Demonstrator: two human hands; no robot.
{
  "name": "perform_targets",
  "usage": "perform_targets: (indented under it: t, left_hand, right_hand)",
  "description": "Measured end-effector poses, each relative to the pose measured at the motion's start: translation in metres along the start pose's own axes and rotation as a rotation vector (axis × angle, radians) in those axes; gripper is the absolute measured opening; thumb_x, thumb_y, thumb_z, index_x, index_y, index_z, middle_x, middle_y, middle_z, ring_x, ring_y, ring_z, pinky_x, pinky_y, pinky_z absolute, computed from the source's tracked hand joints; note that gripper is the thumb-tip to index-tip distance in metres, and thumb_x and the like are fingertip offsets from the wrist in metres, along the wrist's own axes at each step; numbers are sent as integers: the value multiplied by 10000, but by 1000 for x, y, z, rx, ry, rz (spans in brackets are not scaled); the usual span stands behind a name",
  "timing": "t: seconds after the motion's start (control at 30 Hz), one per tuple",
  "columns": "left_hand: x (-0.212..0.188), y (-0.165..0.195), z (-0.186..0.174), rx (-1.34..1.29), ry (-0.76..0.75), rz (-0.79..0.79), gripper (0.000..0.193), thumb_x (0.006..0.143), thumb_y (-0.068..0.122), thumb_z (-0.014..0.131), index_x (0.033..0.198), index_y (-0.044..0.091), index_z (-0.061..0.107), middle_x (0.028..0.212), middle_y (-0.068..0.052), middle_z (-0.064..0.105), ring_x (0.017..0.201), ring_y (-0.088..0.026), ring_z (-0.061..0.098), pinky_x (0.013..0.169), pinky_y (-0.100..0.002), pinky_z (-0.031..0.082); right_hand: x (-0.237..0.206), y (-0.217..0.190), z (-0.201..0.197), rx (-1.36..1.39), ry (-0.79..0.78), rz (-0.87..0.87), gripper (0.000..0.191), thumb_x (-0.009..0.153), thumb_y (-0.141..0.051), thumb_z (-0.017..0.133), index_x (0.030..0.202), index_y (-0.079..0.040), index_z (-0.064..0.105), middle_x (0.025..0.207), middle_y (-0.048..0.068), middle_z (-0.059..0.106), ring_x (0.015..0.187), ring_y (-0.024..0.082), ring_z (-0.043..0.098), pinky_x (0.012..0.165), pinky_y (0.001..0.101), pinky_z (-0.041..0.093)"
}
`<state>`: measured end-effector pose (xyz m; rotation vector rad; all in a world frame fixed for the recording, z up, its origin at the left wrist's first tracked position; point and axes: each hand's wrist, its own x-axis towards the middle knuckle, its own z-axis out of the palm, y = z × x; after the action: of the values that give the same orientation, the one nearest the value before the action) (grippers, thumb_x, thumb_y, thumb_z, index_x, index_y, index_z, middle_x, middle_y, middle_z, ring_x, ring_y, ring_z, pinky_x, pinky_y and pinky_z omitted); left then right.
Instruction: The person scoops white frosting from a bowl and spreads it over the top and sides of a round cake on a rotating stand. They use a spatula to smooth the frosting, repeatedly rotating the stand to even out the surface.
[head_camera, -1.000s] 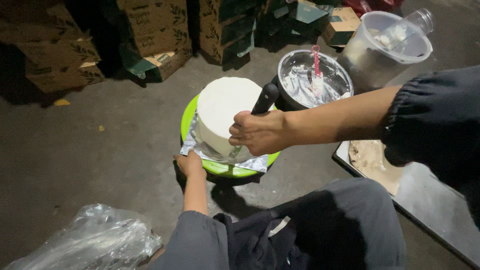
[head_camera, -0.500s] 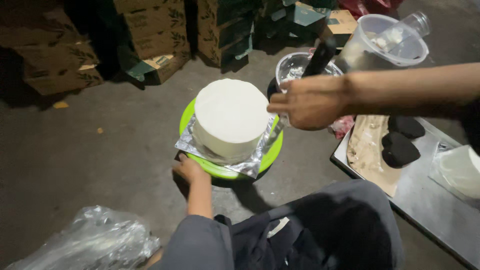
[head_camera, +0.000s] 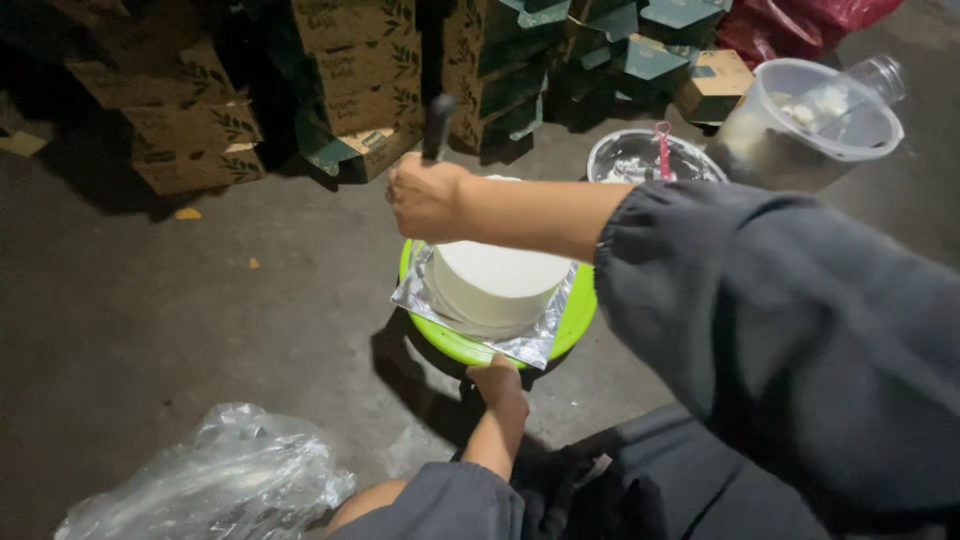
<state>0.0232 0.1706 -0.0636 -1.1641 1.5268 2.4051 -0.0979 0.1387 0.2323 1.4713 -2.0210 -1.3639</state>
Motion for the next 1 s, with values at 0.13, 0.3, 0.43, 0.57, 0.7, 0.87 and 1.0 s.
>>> perform_targets:
  t: [0.13, 0.3, 0.43, 0.57, 0.7, 0.87, 1.0]
  left_hand:
    - [1, 0, 0, 25, 19, 62, 487, 868, 67, 547, 1316, -79, 423, 1318, -246, 592, 1144, -314, 635, 994, -414, 505]
    - [1, -3, 0, 38, 26, 100, 477, 855, 40, 524, 1301, -102, 432, 1311, -266, 595, 1148, -327, 642, 998, -418, 508]
    - [-1, 0, 1, 46, 31, 121, 471, 844, 18, 505, 1290, -120, 439, 1306, -282, 597, 1152, -338, 647, 1002, -420, 511]
    - [-6, 4, 1, 2, 37, 84, 486, 851, 26, 497, 1310, -107, 409, 1330, -272, 571, 1184, -334, 626, 1016, -418, 494]
    - [-4, 4, -1, 206, 73, 78, 480, 900, 90, 524, 1317, -111, 396, 1329, -311, 557, 1185, -380, 615, 1022, -439, 482]
    - [10, 3, -4, 347, 127, 194, 498, 921, 157, 542, 1304, -136, 415, 1272, -357, 589, 1138, -455, 626, 992, -469, 491]
    - [20, 6, -4, 246, 168, 268, 526, 896, 143, 497, 1342, -125, 426, 1255, -352, 605, 1107, -459, 639, 964, -474, 494]
  right_hand:
    - [15, 1, -10, 56, -144, -56, 192, 845, -271, 660, 831, -113, 768, 877, 60, 742, 832, 262, 699, 610, 433, 523]
    - [15, 3, -13, 67, -200, -76, 182, 847, -260, 669, 833, -113, 775, 871, 68, 751, 819, 265, 707, 617, 432, 523]
    - [13, 1, -15, 77, -218, -92, 175, 849, -251, 675, 835, -113, 781, 867, 75, 758, 809, 267, 713, 623, 431, 523]
    - [14, -1, -14, 89, -225, -103, 168, 851, -243, 682, 837, -113, 787, 862, 83, 765, 799, 270, 718, 629, 429, 524]
    - [14, -7, -13, 106, -222, -126, 160, 852, -234, 689, 839, -113, 793, 857, 90, 772, 789, 272, 724, 635, 428, 524]
    - [11, -18, -12, 73, -179, -192, 208, 874, -269, 668, 823, -111, 793, 843, 107, 778, 778, 274, 718, 676, 454, 462]
    - [0, -32, -7, 169, -139, -208, 185, 850, -282, 678, 789, -149, 790, 847, 72, 773, 795, 272, 715, 635, 437, 474]
